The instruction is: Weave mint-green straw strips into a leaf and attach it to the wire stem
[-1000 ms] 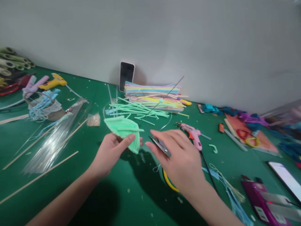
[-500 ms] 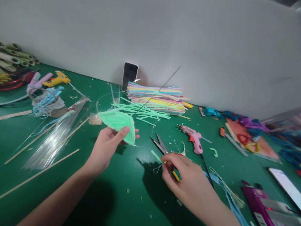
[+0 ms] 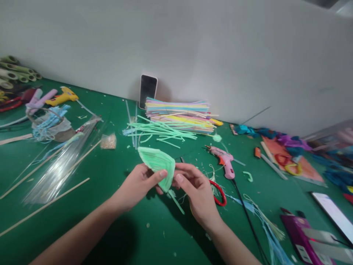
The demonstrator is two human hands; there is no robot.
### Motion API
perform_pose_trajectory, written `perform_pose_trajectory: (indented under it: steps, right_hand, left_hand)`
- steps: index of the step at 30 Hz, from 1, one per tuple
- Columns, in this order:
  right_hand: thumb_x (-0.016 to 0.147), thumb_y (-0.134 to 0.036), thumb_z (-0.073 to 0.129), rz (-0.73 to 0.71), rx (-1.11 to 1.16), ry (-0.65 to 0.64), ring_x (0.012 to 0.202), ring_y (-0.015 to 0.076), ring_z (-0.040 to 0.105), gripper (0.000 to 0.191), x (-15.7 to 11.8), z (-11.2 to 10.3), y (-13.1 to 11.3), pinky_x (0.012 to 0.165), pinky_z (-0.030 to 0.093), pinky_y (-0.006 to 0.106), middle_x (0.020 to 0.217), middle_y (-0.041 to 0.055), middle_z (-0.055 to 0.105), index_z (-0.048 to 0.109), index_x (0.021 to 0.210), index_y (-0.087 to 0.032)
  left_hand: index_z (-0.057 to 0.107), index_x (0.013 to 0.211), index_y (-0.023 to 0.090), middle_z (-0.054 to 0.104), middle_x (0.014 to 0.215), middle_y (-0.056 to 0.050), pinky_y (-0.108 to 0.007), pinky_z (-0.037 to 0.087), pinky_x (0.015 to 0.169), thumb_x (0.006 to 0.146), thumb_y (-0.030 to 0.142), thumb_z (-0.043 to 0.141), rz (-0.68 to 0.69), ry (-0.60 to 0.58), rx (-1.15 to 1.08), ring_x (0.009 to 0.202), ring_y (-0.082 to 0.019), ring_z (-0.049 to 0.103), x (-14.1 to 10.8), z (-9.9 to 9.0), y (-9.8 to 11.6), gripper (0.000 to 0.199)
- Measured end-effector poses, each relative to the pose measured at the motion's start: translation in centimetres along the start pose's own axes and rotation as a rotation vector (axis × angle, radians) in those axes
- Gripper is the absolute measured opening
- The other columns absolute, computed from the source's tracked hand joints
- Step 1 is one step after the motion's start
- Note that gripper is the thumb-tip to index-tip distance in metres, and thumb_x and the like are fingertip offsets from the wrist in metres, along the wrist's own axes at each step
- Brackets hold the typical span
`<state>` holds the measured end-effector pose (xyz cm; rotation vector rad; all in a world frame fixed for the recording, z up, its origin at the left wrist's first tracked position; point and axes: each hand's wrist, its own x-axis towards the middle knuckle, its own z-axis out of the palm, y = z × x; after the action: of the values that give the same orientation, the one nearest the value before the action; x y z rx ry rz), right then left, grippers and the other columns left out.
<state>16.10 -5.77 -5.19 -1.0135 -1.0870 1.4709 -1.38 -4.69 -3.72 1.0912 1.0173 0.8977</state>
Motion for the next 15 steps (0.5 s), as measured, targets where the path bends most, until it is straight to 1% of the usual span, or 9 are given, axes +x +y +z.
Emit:
perform_pose_trajectory:
  steps: [2, 3, 6, 8, 10, 12, 14, 15]
  right_hand:
    - [0.081, -0.028, 0.076, 0.001, 0.081, 0.046, 0.074, 0.0084, 0.068, 0.023, -0.32, 0.57, 0.49, 0.070, 0.053, 0.018, 0.084, -0.0025, 0.076, 0.070, 0.103, -0.029]
    - [0.079, -0.027, 0.078, 0.009, 0.112, 0.066, 0.075, 0.0091, 0.069, 0.026, -0.48, 0.79, 0.64, 0.071, 0.053, 0.019, 0.083, -0.0027, 0.076, 0.069, 0.103, -0.029]
    - [0.073, -0.023, 0.082, 0.036, 0.160, 0.128, 0.075, 0.0108, 0.070, 0.035, -0.81, 1.15, 0.82, 0.069, 0.054, 0.020, 0.081, -0.0026, 0.077, 0.068, 0.105, -0.028]
    - [0.073, -0.022, 0.082, 0.032, 0.162, 0.180, 0.071, 0.0105, 0.070, 0.037, -0.83, 1.12, 0.77, 0.067, 0.054, 0.020, 0.079, -0.0023, 0.077, 0.068, 0.106, -0.027]
    - [0.073, -0.023, 0.082, 0.001, 0.165, 0.243, 0.068, 0.0098, 0.068, 0.036, -0.70, 0.90, 0.64, 0.065, 0.054, 0.020, 0.081, -0.0019, 0.078, 0.068, 0.106, -0.027]
    - [0.073, -0.023, 0.082, -0.033, 0.180, 0.295, 0.066, 0.0095, 0.067, 0.036, -0.50, 0.58, 0.50, 0.063, 0.054, 0.020, 0.084, -0.0015, 0.078, 0.068, 0.106, -0.027]
    - [0.072, -0.023, 0.082, -0.042, 0.192, 0.317, 0.065, 0.0096, 0.066, 0.036, -0.35, 0.30, 0.45, 0.063, 0.054, 0.021, 0.084, -0.0012, 0.078, 0.068, 0.105, -0.026]
    - [0.072, -0.023, 0.082, -0.038, 0.193, 0.319, 0.065, 0.0100, 0.066, 0.036, -0.31, 0.21, 0.47, 0.064, 0.054, 0.021, 0.084, -0.0009, 0.077, 0.068, 0.105, -0.025]
  left_hand:
    - [0.073, 0.096, 0.016, 0.071, 0.071, -0.002, -0.023, 0.051, 0.054, 0.082, 0.037, 0.069, -0.012, 0.001, 0.035, 0.053, -0.013, 0.061, 0.06, 0.40, -0.06, 0.026]
    - [0.072, 0.095, 0.015, 0.070, 0.070, -0.001, -0.023, 0.050, 0.053, 0.081, 0.036, 0.070, -0.016, 0.009, 0.042, 0.052, -0.012, 0.060, 0.09, 0.56, -0.08, 0.025]
    - [0.068, 0.098, 0.015, 0.070, 0.080, -0.003, -0.023, 0.050, 0.052, 0.079, 0.036, 0.071, -0.015, 0.026, 0.024, 0.057, -0.013, 0.058, 0.21, 0.85, -0.13, 0.028]
    - [0.063, 0.103, 0.017, 0.068, 0.087, -0.003, -0.024, 0.050, 0.051, 0.081, 0.037, 0.068, 0.008, 0.021, 0.000, 0.063, -0.014, 0.058, 0.26, 0.87, -0.10, 0.031]
    - [0.061, 0.100, 0.018, 0.064, 0.084, -0.002, -0.025, 0.051, 0.054, 0.084, 0.039, 0.064, 0.022, -0.019, 0.008, 0.067, -0.015, 0.059, 0.26, 0.77, -0.06, 0.027]
    - [0.061, 0.091, 0.017, 0.062, 0.080, -0.001, -0.025, 0.050, 0.059, 0.084, 0.038, 0.064, 0.006, -0.096, 0.067, 0.068, -0.014, 0.058, 0.24, 0.65, -0.10, 0.022]
    - [0.064, 0.086, 0.016, 0.063, 0.081, -0.001, -0.023, 0.046, 0.059, 0.082, 0.034, 0.067, -0.028, -0.160, 0.149, 0.068, -0.013, 0.056, 0.22, 0.61, -0.28, 0.019]
    - [0.066, 0.086, 0.016, 0.065, 0.083, -0.002, -0.023, 0.044, 0.059, 0.081, 0.033, 0.068, -0.043, -0.172, 0.173, 0.068, -0.012, 0.055, 0.21, 0.65, -0.41, 0.018]
